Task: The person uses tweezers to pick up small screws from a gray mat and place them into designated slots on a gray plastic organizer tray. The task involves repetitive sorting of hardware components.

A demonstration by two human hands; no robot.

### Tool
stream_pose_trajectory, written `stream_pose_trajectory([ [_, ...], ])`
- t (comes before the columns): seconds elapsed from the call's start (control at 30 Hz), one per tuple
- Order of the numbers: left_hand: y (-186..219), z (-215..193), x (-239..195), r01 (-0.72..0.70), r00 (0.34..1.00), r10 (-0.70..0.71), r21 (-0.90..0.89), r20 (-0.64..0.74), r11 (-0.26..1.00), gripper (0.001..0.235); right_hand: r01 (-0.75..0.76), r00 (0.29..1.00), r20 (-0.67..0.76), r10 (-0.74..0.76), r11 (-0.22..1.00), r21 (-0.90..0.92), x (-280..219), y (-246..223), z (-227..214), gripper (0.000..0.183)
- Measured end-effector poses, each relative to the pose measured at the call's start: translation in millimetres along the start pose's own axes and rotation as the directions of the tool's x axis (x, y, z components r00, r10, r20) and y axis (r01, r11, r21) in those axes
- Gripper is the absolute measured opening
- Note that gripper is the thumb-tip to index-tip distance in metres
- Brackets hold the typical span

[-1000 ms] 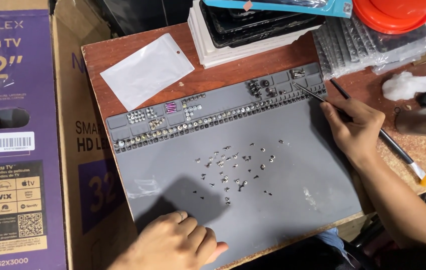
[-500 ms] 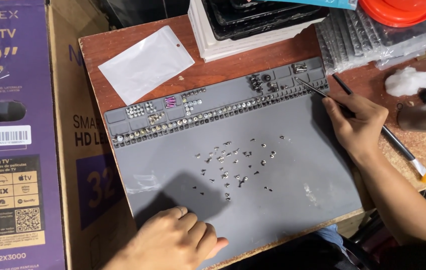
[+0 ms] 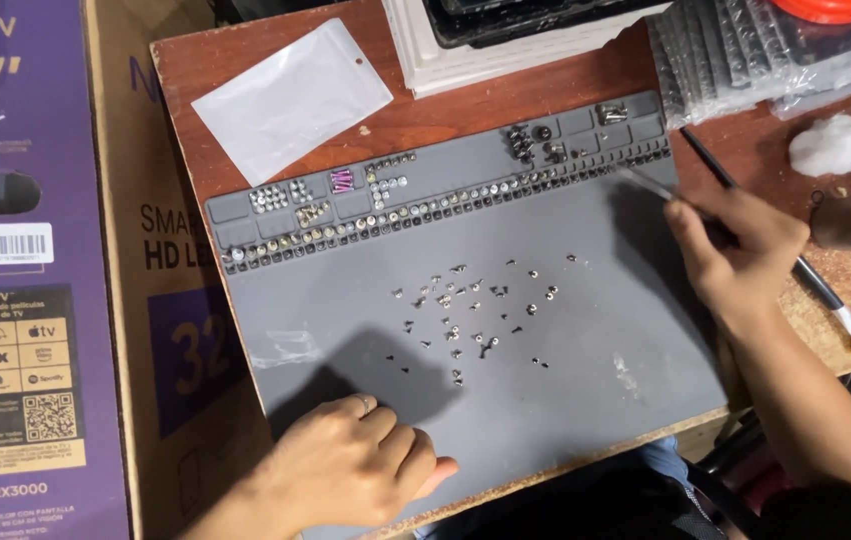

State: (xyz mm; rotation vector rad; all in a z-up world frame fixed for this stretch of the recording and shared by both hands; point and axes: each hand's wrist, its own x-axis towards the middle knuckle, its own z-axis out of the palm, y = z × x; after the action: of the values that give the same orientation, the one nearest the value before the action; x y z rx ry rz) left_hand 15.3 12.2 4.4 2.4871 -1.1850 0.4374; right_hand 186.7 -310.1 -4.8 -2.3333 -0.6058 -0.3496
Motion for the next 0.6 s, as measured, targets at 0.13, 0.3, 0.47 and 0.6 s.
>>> stream_pose_trajectory([
  [0.13,-0.2,1.0,0.1,0.026,0.999,-0.026,0.006,-0.022,1.000,0.046,0.154,0.982,0.103,-0.158,0.987,0.050,-19.2,-11.5,1.7,0.015],
  [0.3,-6.8,1.7,0.6,0.053,0.998,-0.053,0.026,-0.018,0.998,0.045,0.374,0.860,0.273,-0.431,0.897,0.236,-36.2,-15.4,13.7,0.012],
  [0.47,-13.0,4.5,0.0,0.102,0.994,-0.101,0.032,-0.038,0.994,0.046,0.374,0.823,0.287,-0.490,0.848,0.376,-29.5,-35.0,19.3,0.014],
  [0.6,-20.1,0.4,-0.7,0.126,0.991,-0.124,0.044,-0.055,0.991,0.047,0.306,0.829,0.315,-0.462,0.847,0.434,-17.9,-44.5,19.4,0.018],
])
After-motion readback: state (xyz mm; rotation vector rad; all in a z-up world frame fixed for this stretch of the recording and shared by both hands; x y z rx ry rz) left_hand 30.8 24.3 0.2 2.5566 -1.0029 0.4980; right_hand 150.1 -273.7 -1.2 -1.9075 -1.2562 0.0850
